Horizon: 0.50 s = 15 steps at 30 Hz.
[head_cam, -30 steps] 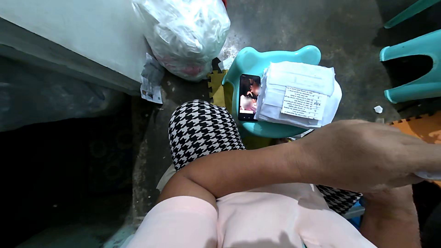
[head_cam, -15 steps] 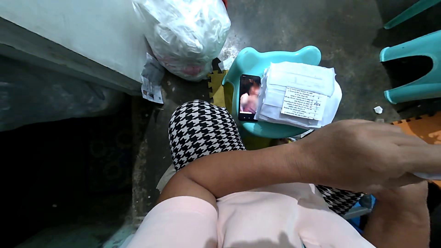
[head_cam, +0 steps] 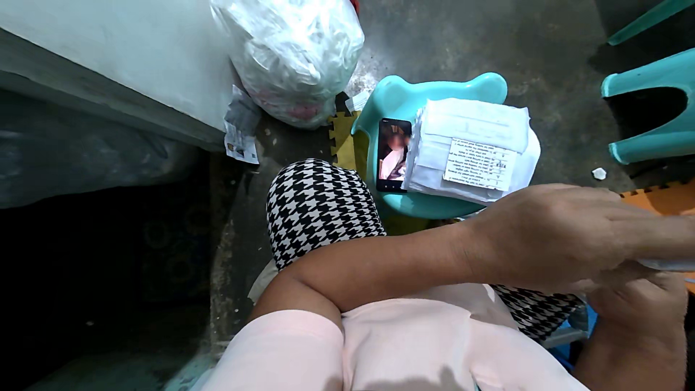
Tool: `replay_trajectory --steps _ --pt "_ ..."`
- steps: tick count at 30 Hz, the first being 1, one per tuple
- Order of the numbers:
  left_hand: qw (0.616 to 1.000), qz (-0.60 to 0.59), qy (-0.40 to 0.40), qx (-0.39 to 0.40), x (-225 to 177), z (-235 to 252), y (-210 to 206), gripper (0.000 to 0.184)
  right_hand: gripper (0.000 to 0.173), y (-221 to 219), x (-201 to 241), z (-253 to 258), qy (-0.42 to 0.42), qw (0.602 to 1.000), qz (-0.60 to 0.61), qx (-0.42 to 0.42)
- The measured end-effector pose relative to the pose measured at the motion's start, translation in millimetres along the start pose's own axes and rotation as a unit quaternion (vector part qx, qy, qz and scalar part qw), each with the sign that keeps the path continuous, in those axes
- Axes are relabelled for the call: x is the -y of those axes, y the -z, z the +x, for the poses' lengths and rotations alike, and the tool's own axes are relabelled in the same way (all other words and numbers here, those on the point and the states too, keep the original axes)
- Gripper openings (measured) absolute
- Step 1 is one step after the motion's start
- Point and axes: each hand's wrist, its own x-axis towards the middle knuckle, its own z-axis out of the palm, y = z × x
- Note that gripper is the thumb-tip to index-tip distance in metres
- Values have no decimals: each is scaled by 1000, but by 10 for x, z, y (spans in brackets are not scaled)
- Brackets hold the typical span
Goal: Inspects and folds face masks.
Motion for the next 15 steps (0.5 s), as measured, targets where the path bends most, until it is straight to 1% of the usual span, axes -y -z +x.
replay_trajectory --steps 4,7,8,11,15 --pt "1000 -3 7 -4 31 1 9 14 25 48 -24 29 8 1000 4 17" --pt "1000 2 12 -27 80 26 32 14 24 60 -11 50 6 1000 -16 14" --pt "999 6 24 -34 100 50 52 14 23 53 3 60 10 999 -31 14" --pt "996 -3 86 -16 175 135 183 15 20 5 66 89 29 995 -86 27" --pt "987 -47 151 -8 409 195 385 15 16 -250 133 140 1 993 -119 17"
